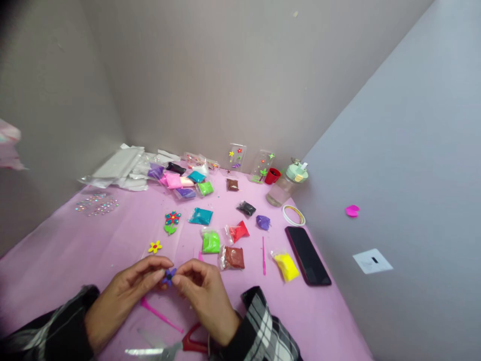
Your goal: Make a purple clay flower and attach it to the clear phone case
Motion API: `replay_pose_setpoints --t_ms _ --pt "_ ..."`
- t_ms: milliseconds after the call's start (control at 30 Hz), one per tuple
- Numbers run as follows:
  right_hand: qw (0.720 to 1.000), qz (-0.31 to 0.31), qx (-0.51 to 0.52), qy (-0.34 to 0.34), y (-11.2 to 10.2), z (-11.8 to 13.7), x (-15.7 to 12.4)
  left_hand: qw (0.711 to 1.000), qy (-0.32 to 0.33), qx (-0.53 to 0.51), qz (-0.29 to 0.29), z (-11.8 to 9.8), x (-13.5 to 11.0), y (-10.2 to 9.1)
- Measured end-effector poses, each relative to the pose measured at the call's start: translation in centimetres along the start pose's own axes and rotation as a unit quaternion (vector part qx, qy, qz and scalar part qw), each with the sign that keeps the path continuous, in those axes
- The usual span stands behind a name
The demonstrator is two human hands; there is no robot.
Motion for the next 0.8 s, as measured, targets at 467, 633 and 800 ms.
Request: replay_pose_setpoints --t_ms 467,633,800 --pt "1.000 -0.012 0.009 -0.009 -0.3 -0.1 0.0 1.000 0.011 -0.021 -0.014 -0.8 -0.3 -0.2" --pt "1.000 -0.004 -0.020 -0.020 -0.2 0.7 0.1 1.000 0.013 -0.006 -0.010 -0.7 -0.2 -0.2" --pt "0.999 -0.005 -0.027 -0.023 -0.3 1.2 0.1 1.000 0.010 0.009 -0.002 -0.4 -0.3 -0.1"
Point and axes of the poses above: each hand's wrist, its own x-axis towards the middle knuckle, its own y-axis out of the palm, z = x × y, the point moved 10 cm from there along x, towards the middle knuckle, and after that the axes turned 10 degrees about -y, right-handed, at the moved point
